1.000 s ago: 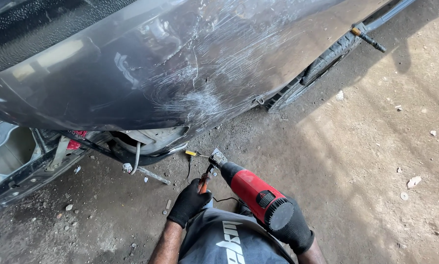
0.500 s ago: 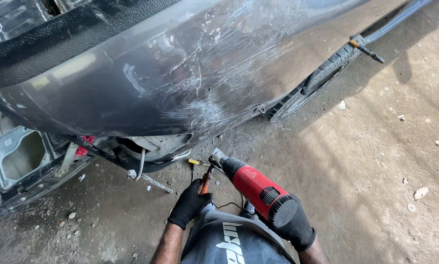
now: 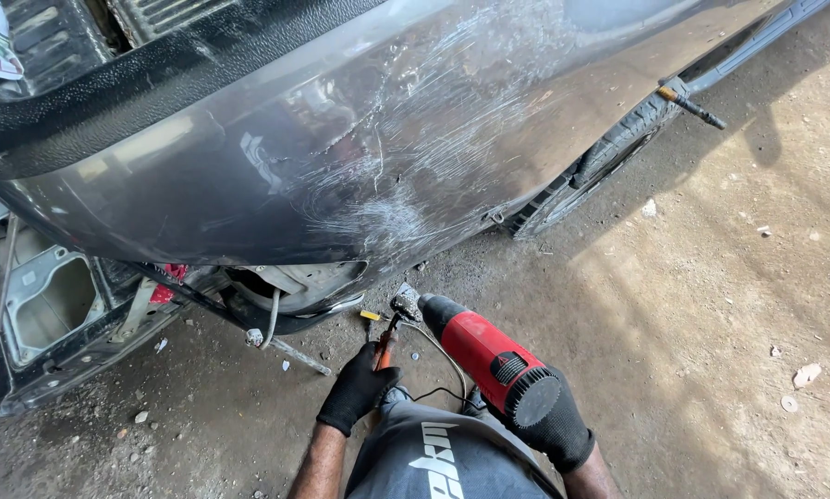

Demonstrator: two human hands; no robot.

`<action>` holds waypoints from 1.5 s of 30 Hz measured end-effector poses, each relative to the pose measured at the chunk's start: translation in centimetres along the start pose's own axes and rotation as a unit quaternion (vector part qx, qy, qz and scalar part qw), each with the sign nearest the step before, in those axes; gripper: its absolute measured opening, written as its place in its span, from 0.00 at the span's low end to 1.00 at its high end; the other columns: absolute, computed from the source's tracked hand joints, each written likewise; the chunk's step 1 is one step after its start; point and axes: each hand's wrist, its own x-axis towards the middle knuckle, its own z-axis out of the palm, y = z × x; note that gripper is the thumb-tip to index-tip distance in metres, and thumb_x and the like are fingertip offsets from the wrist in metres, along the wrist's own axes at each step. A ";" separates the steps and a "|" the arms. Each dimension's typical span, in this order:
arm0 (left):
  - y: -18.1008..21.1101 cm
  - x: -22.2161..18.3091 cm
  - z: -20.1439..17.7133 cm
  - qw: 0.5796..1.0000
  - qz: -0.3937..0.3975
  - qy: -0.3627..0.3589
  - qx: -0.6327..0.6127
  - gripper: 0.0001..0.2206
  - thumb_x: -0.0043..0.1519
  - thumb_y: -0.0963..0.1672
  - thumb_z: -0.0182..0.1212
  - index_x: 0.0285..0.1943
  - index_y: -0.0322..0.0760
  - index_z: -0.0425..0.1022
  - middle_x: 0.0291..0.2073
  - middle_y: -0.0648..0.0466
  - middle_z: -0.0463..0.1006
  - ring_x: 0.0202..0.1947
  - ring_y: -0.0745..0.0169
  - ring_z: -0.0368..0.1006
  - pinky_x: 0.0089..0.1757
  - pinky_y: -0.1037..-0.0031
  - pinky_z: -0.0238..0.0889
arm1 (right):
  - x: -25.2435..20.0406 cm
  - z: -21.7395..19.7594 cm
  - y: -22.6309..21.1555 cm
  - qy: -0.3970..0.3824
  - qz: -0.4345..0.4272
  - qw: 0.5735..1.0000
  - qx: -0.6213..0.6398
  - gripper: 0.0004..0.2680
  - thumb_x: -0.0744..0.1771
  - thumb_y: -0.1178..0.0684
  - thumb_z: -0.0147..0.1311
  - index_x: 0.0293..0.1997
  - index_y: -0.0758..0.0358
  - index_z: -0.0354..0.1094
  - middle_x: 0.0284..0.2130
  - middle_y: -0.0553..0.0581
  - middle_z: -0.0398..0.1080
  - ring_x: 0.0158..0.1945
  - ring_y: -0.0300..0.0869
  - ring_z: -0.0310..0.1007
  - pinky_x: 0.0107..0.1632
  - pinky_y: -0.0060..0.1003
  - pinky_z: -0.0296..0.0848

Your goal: The person repairs a dented car bumper on a vehicle in a workshop. They heat the bumper with a heat gun, pry at the dent with pliers, apply body filler from a bucket onto the panel, wipe the area with a red cloth, and attach a chain pull tool to the bumper edge to work the dent.

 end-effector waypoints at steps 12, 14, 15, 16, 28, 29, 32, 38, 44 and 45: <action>-1.9 -1.5 -1.2 0.999 -0.036 0.002 0.019 0.24 0.56 0.52 0.68 0.57 0.38 0.69 0.45 0.44 0.81 0.46 0.47 0.78 0.46 0.61 0.71 | 4.0 3.0 2.0 0.004 -0.083 0.996 -0.032 0.12 0.58 0.53 0.70 0.41 0.62 0.75 0.30 0.55 0.78 0.33 0.40 0.80 0.39 0.37 0.80; -2.4 -1.6 -1.6 0.999 -0.028 0.007 0.014 0.23 0.56 0.51 0.68 0.56 0.37 0.70 0.44 0.44 0.81 0.44 0.48 0.79 0.45 0.61 0.72 | 4.8 3.8 2.6 0.010 -0.098 0.995 -0.027 0.12 0.58 0.54 0.70 0.41 0.62 0.75 0.30 0.55 0.79 0.32 0.40 0.80 0.38 0.37 0.80; -2.6 -1.7 -1.8 1.000 -0.025 0.010 -0.012 0.23 0.55 0.50 0.68 0.55 0.37 0.71 0.42 0.45 0.81 0.43 0.50 0.79 0.45 0.62 0.71 | 5.1 4.1 2.5 0.019 -0.100 0.994 -0.027 0.13 0.58 0.54 0.69 0.43 0.62 0.74 0.31 0.55 0.79 0.34 0.40 0.80 0.40 0.37 0.80; -2.7 -1.9 -2.0 0.999 -0.022 0.013 -0.037 0.22 0.55 0.49 0.69 0.54 0.36 0.71 0.40 0.46 0.81 0.42 0.52 0.78 0.45 0.64 0.71 | 5.4 4.4 2.3 0.028 -0.103 0.994 -0.028 0.14 0.58 0.54 0.69 0.45 0.62 0.74 0.33 0.55 0.79 0.35 0.40 0.80 0.41 0.37 0.80; -1.1 -3.2 -4.7 0.984 -0.102 -0.017 -0.142 0.23 0.53 0.46 0.69 0.56 0.33 0.73 0.34 0.50 0.76 0.33 0.61 0.73 0.40 0.68 0.71 | 6.1 8.8 4.8 0.076 -0.060 0.993 0.071 0.20 0.60 0.51 0.69 0.55 0.64 0.69 0.40 0.53 0.76 0.42 0.40 0.75 0.45 0.38 0.75; -1.3 -3.1 -4.7 0.985 -0.102 -0.020 -0.140 0.23 0.53 0.46 0.69 0.56 0.33 0.73 0.34 0.50 0.76 0.33 0.61 0.73 0.40 0.68 0.71 | 6.2 9.2 5.0 0.079 -0.058 0.993 0.071 0.20 0.60 0.51 0.69 0.55 0.64 0.69 0.40 0.53 0.76 0.42 0.40 0.75 0.45 0.38 0.75; -2.5 -2.8 -4.8 0.983 -0.098 -0.024 -0.151 0.23 0.52 0.46 0.68 0.57 0.35 0.72 0.35 0.52 0.78 0.34 0.64 0.74 0.40 0.70 0.71 | 6.6 10.9 6.3 0.054 -0.026 0.989 0.138 0.15 0.62 0.52 0.67 0.51 0.63 0.72 0.35 0.52 0.76 0.36 0.38 0.73 0.40 0.36 0.76; -3.4 -2.4 -5.0 0.992 -0.071 -0.005 -0.103 0.23 0.52 0.47 0.70 0.53 0.32 0.73 0.36 0.51 0.78 0.35 0.63 0.73 0.40 0.70 0.68 | 6.4 11.7 5.8 0.025 0.154 0.959 0.236 0.10 0.64 0.54 0.63 0.47 0.64 0.75 0.26 0.54 0.72 0.27 0.37 0.71 0.30 0.37 0.72; -3.1 -1.9 -4.6 0.989 -0.099 -0.025 -0.106 0.22 0.52 0.47 0.69 0.53 0.31 0.73 0.35 0.50 0.77 0.34 0.61 0.72 0.39 0.67 0.69 | 8.3 11.7 9.0 0.056 0.148 0.858 0.488 0.09 0.65 0.58 0.58 0.48 0.64 0.70 0.30 0.54 0.74 0.29 0.42 0.75 0.32 0.41 0.77; -2.4 -2.0 -4.7 0.991 -0.101 -0.024 -0.083 0.23 0.52 0.47 0.69 0.53 0.32 0.73 0.35 0.50 0.78 0.35 0.62 0.73 0.40 0.68 0.69 | 8.6 11.5 9.1 0.071 0.152 0.848 0.503 0.09 0.64 0.58 0.58 0.47 0.64 0.70 0.30 0.54 0.73 0.28 0.43 0.75 0.31 0.42 0.77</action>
